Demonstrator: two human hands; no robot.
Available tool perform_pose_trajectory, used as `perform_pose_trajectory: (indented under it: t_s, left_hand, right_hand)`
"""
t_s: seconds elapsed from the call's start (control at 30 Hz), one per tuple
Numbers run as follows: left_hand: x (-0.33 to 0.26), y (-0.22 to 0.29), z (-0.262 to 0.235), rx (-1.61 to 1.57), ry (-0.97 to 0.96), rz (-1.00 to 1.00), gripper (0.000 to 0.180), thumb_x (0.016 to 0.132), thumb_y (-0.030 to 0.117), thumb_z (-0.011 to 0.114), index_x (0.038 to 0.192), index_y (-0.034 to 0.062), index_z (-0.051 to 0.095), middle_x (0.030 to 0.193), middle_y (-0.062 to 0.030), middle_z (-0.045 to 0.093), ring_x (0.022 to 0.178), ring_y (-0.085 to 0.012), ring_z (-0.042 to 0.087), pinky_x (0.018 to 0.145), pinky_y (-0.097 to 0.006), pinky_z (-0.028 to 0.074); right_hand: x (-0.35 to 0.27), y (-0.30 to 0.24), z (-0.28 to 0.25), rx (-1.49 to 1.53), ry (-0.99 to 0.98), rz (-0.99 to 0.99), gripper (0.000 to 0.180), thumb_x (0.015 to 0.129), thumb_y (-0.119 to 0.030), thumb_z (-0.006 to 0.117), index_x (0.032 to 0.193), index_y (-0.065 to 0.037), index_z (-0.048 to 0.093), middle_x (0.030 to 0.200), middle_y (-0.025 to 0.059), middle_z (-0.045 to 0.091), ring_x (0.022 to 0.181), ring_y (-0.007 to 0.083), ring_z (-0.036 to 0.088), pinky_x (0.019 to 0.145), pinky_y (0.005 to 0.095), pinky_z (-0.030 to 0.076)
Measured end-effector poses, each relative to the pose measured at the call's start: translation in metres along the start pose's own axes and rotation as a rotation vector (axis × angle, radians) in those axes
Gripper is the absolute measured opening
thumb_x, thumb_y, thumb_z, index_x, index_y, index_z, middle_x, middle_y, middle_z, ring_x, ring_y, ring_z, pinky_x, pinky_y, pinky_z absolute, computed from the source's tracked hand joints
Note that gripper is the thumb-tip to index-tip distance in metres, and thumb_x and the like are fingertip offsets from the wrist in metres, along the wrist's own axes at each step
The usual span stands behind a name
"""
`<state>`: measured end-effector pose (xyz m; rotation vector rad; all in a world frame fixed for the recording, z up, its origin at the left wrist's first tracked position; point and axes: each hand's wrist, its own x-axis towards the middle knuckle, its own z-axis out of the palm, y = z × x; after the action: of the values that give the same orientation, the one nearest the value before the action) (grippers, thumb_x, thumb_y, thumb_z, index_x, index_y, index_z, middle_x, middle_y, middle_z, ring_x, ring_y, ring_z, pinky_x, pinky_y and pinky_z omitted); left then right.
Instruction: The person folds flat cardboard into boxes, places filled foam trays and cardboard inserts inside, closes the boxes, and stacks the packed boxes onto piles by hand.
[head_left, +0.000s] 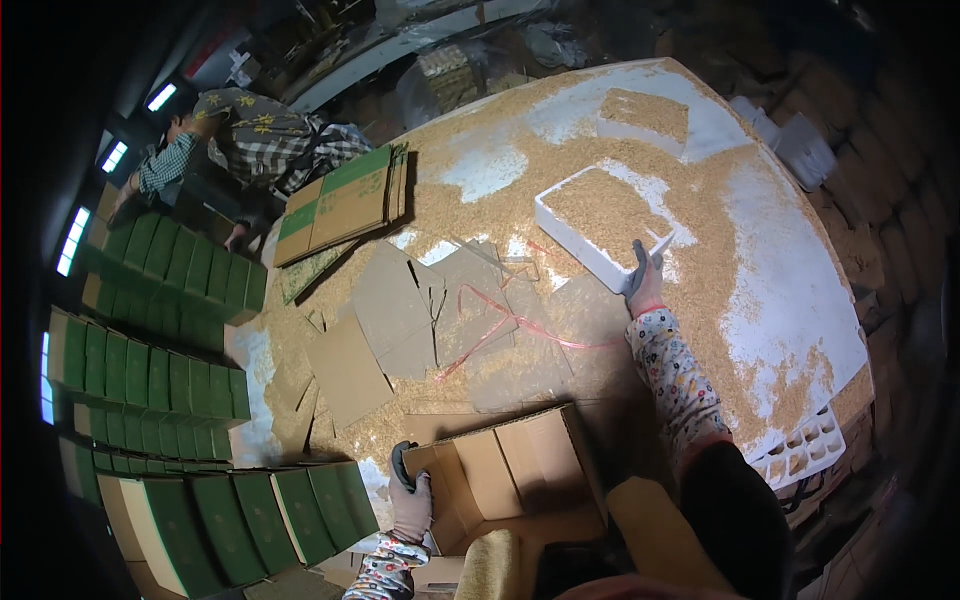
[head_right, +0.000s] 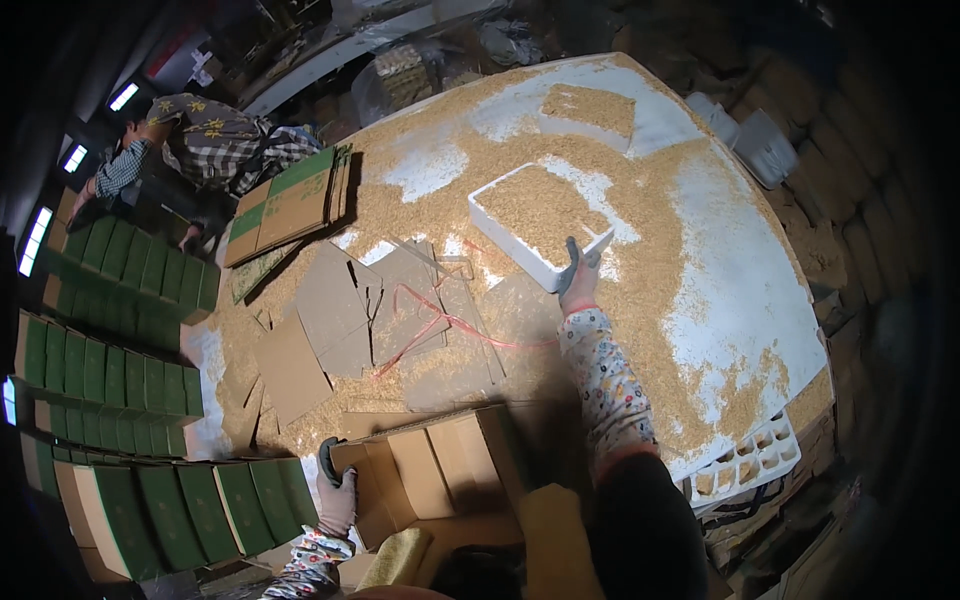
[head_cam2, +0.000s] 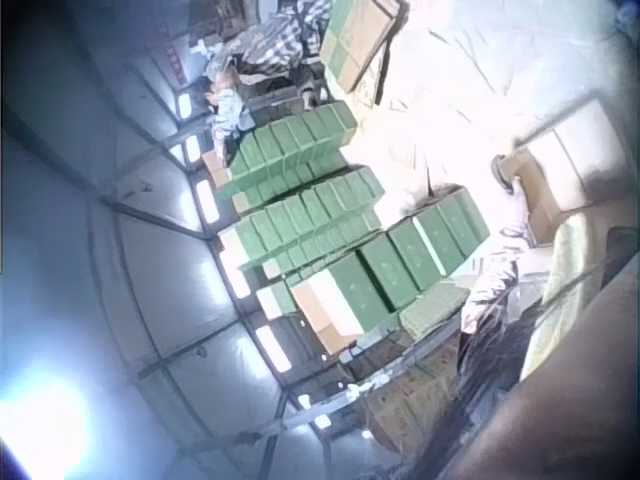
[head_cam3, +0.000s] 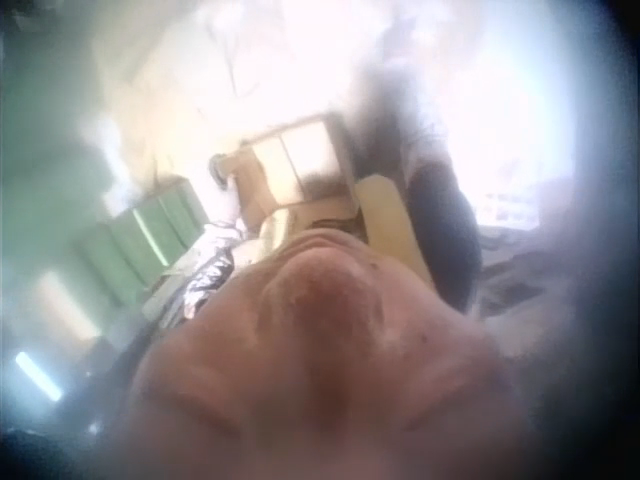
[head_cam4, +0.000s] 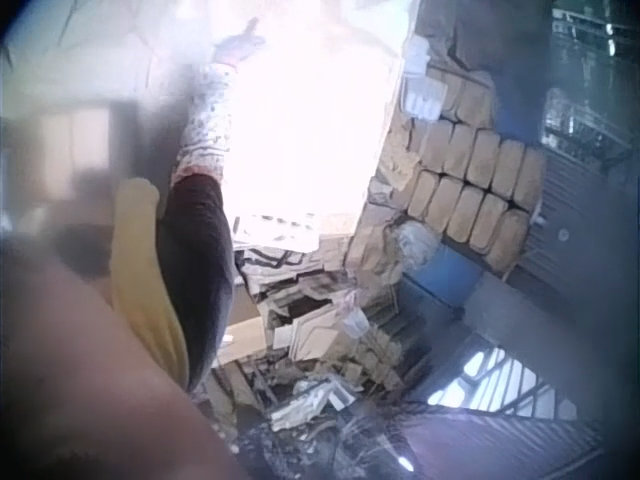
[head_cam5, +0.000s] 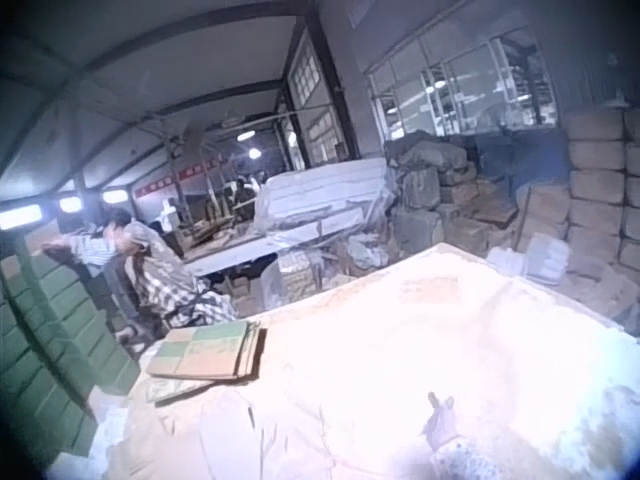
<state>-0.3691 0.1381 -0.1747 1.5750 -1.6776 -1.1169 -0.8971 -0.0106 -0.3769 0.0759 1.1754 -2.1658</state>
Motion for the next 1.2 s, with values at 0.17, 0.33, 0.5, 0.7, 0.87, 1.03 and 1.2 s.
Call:
perform_pose_trajectory:
  t_s: [0.17, 0.33, 0.5, 0.7, 0.87, 1.03, 1.2]
  left_hand:
    - [-0.009, 0.002, 0.007, -0.019, 0.045, 0.019, 0.057, 0.08, -0.013, 0.049, 0.135, 0.0017, 0.04, 0.125, -0.0141, 0.053, 0.118, -0.0226, 0.051, 0.102, -0.03, 0.038]
    - [0.026, -0.022, 0.014, -0.657, 0.018, -0.067, 0.051, 0.091, 0.0, 0.055, 0.139, 0.0061, 0.04, 0.121, -0.0087, 0.054, 0.104, -0.0151, 0.054, 0.091, -0.025, 0.046]
    - [0.094, -0.012, 0.014, -1.247, -0.126, -0.381, 0.01, 0.096, 0.01, 0.05, 0.106, 0.0088, 0.05, 0.089, -0.0091, 0.062, 0.076, -0.0212, 0.063, 0.063, -0.038, 0.055]
    - [0.094, -0.005, 0.076, -0.828, -0.039, -0.221, 0.043, 0.1, 0.033, 0.046, 0.132, 0.0047, 0.045, 0.123, -0.0062, 0.054, 0.11, -0.018, 0.049, 0.1, -0.031, 0.037]
    - [0.097, -0.027, -0.035, -0.205, -0.084, -0.124, 0.074, 0.085, 0.047, 0.066, 0.133, -0.0039, 0.04, 0.13, -0.0227, 0.049, 0.118, -0.0333, 0.048, 0.102, -0.04, 0.036]
    - [0.184, -0.15, -0.136, 0.539, 0.387, -0.647, 0.104, 0.073, 0.054, 0.072, 0.144, -0.0017, 0.021, 0.138, -0.0258, 0.042, 0.127, -0.0375, 0.043, 0.104, -0.054, 0.031]
    - [0.206, -0.146, -0.137, 0.409, 0.433, -0.236, 0.072, 0.079, 0.041, 0.068, 0.135, 0.0047, 0.04, 0.125, -0.0184, 0.056, 0.109, -0.0339, 0.056, 0.095, -0.047, 0.041]
  right_hand:
    - [-0.082, -0.057, 0.046, 0.464, -0.313, 0.707, 0.064, 0.09, -0.04, 0.057, 0.137, 0.001, 0.041, 0.134, 0.0206, 0.052, 0.12, 0.0354, 0.053, 0.105, 0.0499, 0.039]
    - [-0.221, -0.134, 0.031, 0.321, -0.686, 0.71, 0.05, 0.097, -0.033, 0.049, 0.136, -0.003, 0.046, 0.133, 0.0149, 0.054, 0.121, 0.0296, 0.054, 0.106, 0.0433, 0.04]
    - [-0.308, -0.233, -0.002, -1.424, -1.066, -0.962, 0.044, 0.087, -0.005, 0.062, 0.129, -0.001, 0.05, 0.127, 0.0161, 0.058, 0.118, 0.025, 0.056, 0.102, 0.0362, 0.043]
    - [-0.362, -0.216, 0.03, -1.628, -1.383, -0.829, 0.052, 0.081, -0.01, 0.069, 0.128, 0.002, 0.05, 0.126, 0.0207, 0.058, 0.119, 0.0323, 0.055, 0.101, 0.0406, 0.043]
    - [-0.394, -0.128, -0.03, -1.439, -0.633, 0.207, 0.05, 0.088, -0.017, 0.065, 0.129, 0.005, 0.048, 0.113, 0.0129, 0.062, 0.104, 0.0201, 0.057, 0.089, 0.0306, 0.045]
    - [-0.445, -0.086, -0.044, -1.448, -0.462, -0.22, 0.053, 0.088, -0.012, 0.063, 0.133, 0.009, 0.043, 0.12, 0.0161, 0.06, 0.108, 0.0207, 0.057, 0.094, 0.0301, 0.044]
    - [-0.454, -0.084, -0.011, -1.464, -0.738, -0.477, 0.049, 0.089, -0.013, 0.063, 0.131, 0.007, 0.047, 0.125, 0.0221, 0.057, 0.113, 0.0282, 0.058, 0.097, 0.035, 0.044]
